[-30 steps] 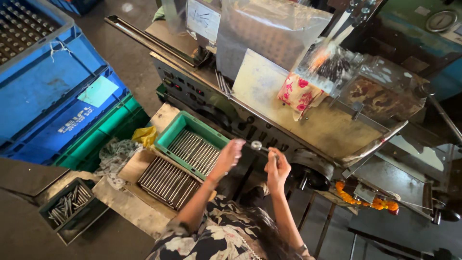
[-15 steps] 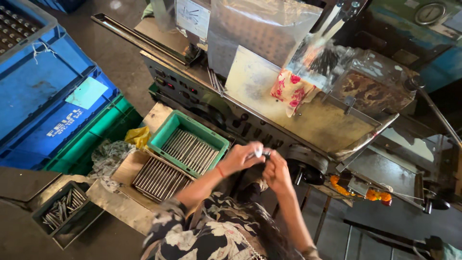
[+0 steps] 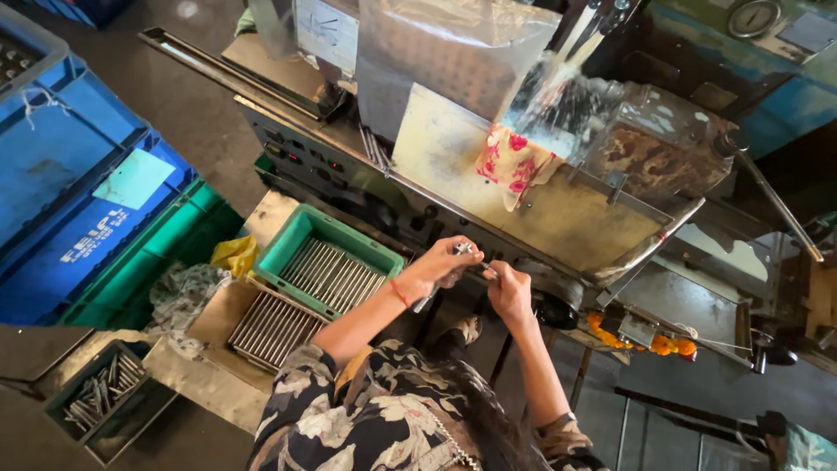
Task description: The person repeatedly picks up small metal rods from a green crate, inserts them into a grinding machine, and then removes them. The person places the processed rods back into the crate. The task is performed in a repetitive cycle.
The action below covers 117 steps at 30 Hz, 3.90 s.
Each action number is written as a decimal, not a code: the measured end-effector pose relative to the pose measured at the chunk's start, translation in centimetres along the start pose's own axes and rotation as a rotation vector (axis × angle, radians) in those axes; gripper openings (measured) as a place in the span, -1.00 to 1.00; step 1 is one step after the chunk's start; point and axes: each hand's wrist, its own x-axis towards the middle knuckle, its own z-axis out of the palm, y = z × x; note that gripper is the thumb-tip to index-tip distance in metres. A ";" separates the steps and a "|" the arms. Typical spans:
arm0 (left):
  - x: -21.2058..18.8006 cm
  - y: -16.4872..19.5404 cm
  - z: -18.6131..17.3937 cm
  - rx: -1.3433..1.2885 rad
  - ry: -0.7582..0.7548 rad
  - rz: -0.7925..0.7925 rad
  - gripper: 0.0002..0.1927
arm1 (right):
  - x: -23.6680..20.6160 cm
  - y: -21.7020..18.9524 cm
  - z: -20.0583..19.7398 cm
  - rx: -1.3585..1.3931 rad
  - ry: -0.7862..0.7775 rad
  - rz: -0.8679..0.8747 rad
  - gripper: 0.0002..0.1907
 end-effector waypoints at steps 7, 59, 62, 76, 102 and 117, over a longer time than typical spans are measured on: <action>0.1 0.9 4.9 0.171 0.099 0.303 -0.80 | 0.8 3.5 -3.8 -0.030 -0.061 -0.071 -0.86; 86.5 20.3 20.1 -0.193 0.576 -0.001 -0.76 | 23.2 69.0 -53.0 -0.954 0.046 1.194 -0.28; 89.0 21.0 19.0 -0.184 0.482 0.076 -0.82 | 23.4 72.1 -52.8 -0.959 0.098 1.197 -0.32; 94.1 20.7 15.5 -0.341 0.405 0.133 -0.67 | 24.4 74.2 -48.9 -1.311 0.261 0.993 -0.45; 94.9 22.5 14.5 -0.669 0.518 0.276 -0.39 | 26.6 75.8 -48.7 -1.210 0.295 1.018 -0.40; 94.4 22.5 14.9 -0.645 0.558 0.300 -0.41 | 24.7 70.0 -47.6 -1.034 0.257 0.853 -0.48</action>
